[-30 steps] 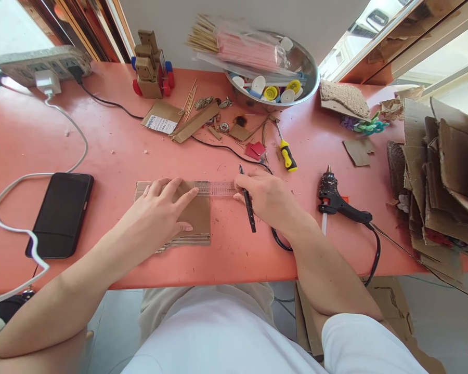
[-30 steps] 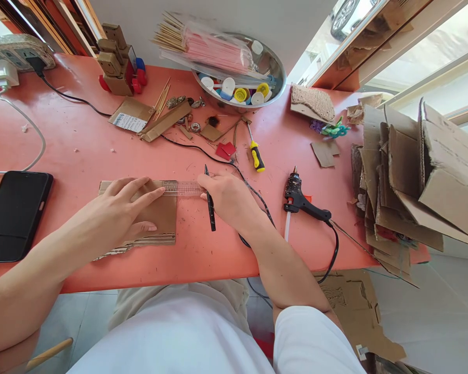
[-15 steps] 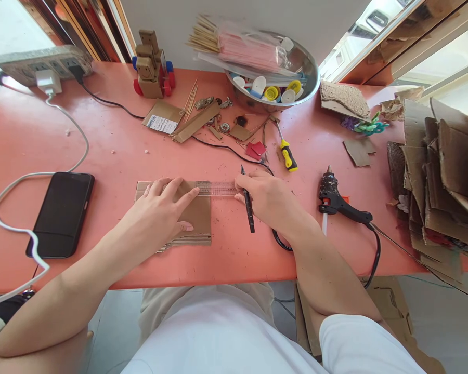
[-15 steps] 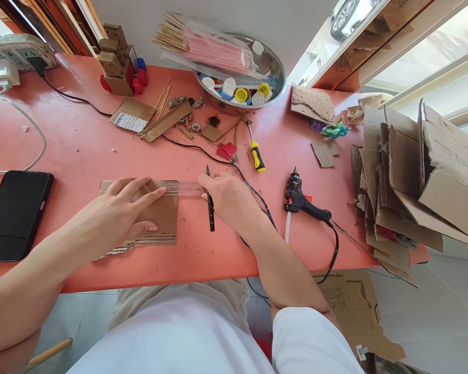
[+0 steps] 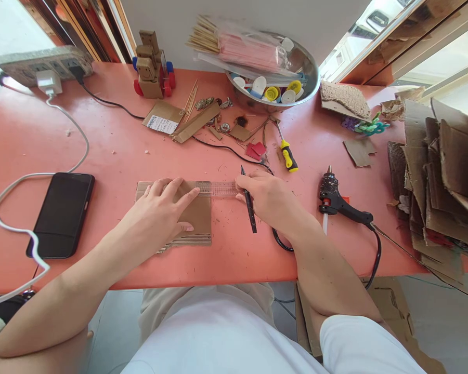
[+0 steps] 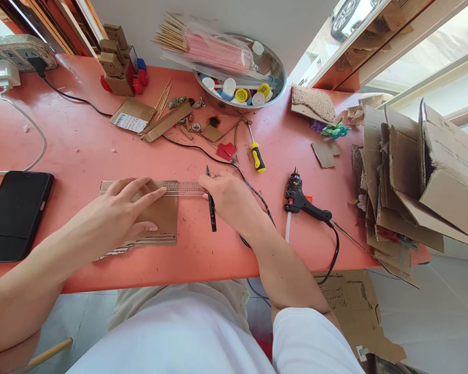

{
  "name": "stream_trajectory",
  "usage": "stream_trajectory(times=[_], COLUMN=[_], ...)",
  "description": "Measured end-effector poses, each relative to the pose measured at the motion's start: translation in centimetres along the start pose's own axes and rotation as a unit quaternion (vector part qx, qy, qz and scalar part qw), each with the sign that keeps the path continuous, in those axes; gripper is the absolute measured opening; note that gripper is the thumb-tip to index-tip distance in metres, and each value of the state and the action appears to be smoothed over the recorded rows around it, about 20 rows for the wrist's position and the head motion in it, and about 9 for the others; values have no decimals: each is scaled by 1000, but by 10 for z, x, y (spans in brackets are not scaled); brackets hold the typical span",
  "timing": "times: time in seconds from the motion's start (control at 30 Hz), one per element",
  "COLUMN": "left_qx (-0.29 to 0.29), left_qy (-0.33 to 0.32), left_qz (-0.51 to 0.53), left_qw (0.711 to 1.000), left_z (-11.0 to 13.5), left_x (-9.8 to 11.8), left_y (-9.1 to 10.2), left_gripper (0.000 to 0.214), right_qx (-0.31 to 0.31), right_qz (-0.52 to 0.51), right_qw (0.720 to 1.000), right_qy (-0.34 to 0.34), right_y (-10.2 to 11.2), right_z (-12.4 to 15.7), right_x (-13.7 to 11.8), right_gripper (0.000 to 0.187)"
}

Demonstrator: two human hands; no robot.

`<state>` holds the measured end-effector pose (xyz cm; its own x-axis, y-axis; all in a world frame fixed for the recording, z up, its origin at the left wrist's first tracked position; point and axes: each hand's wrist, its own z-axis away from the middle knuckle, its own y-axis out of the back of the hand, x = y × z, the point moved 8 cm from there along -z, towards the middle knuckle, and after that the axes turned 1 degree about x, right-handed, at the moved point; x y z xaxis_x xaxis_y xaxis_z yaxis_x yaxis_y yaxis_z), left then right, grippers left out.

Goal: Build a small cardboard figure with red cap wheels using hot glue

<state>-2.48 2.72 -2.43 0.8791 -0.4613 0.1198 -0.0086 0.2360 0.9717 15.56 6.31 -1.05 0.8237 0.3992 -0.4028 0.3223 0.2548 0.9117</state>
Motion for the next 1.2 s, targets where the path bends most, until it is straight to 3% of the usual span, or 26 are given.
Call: stream_trajectory(times=[0.23, 0.57, 0.73, 0.87, 0.97, 1.1, 1.2], left_qx=[-11, -46, -50, -65, -67, -50, -31], left_qy=[-3, 20, 17, 22, 21, 15, 4], left_qz=[-10, -13, -9, 5, 4, 3, 9], left_qw=[1000, 999, 999, 998, 997, 999, 999], left_z=[-1, -4, -5, -6, -7, -8, -8], left_x=[1, 6, 7, 8, 9, 11, 11], left_y=[0, 3, 4, 5, 7, 7, 6], left_gripper=[66, 67, 65, 68, 67, 64, 62], right_qx=[-22, -11, 37, 63, 73, 103, 126], right_qz=[0, 4, -92, -281, -376, -364, -329], right_qw=[999, 1000, 994, 950, 920, 926, 935], right_qy=[-28, -2, 51, 117, 81, 12, -24], right_y=[-2, -5, 2, 7, -2, -20, -27], right_z=[-1, 1, -3, -17, -40, -68, -72], right_x=[-1, 3, -20, -51, -52, -41, -36], right_gripper=[28, 20, 3, 46, 70, 79, 78])
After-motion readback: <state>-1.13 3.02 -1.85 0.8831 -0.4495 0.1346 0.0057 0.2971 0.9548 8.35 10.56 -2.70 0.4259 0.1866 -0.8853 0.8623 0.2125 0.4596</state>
